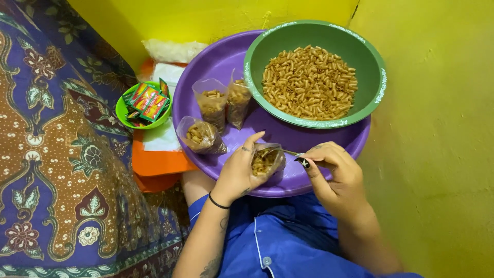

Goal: Manually scooping macaroni snacks from a large bowl into individual plastic bags using a spoon.

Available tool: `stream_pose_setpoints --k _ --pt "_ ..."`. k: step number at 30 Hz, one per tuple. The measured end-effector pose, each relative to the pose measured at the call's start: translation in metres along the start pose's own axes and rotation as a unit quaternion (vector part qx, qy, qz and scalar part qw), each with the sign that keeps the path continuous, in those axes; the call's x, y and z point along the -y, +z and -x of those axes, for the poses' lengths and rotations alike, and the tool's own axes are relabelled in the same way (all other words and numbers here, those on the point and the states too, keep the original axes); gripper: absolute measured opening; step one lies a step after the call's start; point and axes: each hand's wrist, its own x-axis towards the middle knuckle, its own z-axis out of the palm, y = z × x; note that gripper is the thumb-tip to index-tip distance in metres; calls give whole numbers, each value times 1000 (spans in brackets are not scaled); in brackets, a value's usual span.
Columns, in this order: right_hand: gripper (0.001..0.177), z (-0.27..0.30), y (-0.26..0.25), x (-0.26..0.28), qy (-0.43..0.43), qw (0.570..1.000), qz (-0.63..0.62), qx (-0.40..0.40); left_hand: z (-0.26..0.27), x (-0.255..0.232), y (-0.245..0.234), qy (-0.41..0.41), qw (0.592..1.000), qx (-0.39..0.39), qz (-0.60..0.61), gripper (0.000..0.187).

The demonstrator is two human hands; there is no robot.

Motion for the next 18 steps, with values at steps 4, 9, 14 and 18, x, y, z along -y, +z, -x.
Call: stream_pose_setpoints --k 4,9,14,18 --pt "8 2 1 -3 -5 1000 0 -6 0 -2 -1 -15 1000 -4 -10 100" --pt "8 4 -1 -8 -13 1000 18 -7 -2 9 2 14 998 -5 -53 113" --pt "5 1 9 -8 1 998 18 58 -2 2 -1 -21 999 20 -27 118" --pt "6 1 6 -14 -18 998 18 53 1 5 0 -42 998 7 -41 100"
